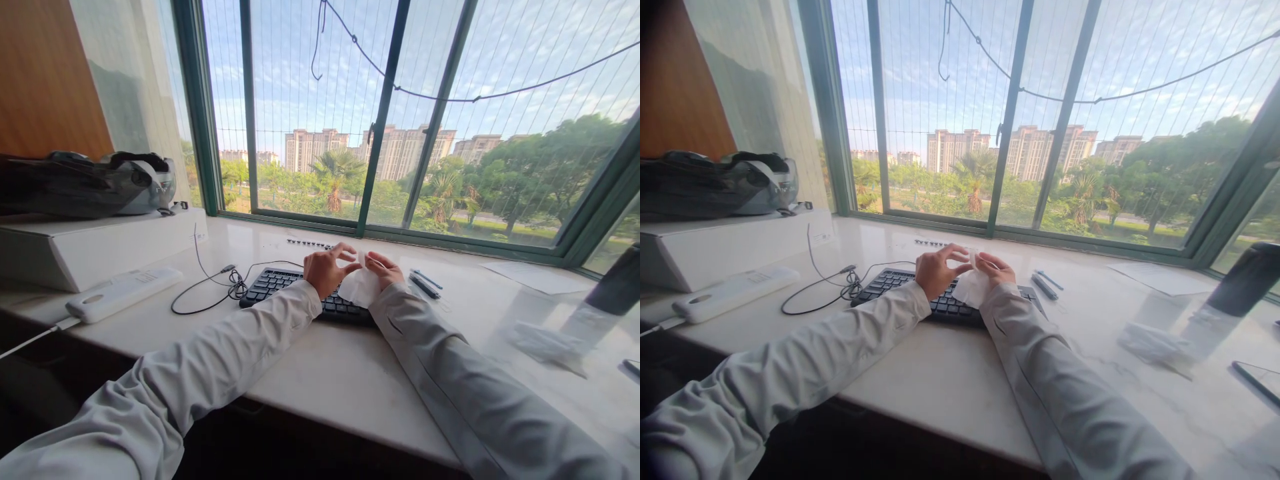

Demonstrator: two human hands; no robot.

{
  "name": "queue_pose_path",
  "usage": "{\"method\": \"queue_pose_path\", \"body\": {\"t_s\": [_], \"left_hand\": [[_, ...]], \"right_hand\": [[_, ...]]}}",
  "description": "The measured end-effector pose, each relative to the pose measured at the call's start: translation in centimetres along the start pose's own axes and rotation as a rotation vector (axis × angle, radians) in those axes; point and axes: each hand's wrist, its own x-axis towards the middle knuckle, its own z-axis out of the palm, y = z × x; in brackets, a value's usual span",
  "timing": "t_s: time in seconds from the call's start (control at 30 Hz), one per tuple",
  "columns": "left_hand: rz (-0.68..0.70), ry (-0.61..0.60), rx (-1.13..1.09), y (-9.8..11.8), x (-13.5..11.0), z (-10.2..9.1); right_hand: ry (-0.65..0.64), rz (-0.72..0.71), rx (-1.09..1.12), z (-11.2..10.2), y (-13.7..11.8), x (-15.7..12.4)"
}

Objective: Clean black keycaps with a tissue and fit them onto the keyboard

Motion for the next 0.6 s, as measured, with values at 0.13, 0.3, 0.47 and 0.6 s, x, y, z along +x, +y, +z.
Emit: {"method": "queue_pose_path", "body": {"t_s": [0.13,0.3,0.47,0.6], "left_hand": [[-0.032,-0.029,-0.102,-0.5,0.1,0.7],[-0.03,-0.047,-0.214,-0.4,0.3,0.7],[-0.049,-0.043,-0.165,0.5,0.4,0.0],[0.001,-0.009,-0.033,0.8,0.5,-0.3]], "right_hand": [[0.007,0.011,0.049,0.1,0.2,0.0],[-0.034,-0.018,0.096,0.2,0.8,0.5],[-0.076,0.059,0.2,0.2,0.9,0.7],[-0.015,0.094,0.292,0.0,0.6,1.0]]}}
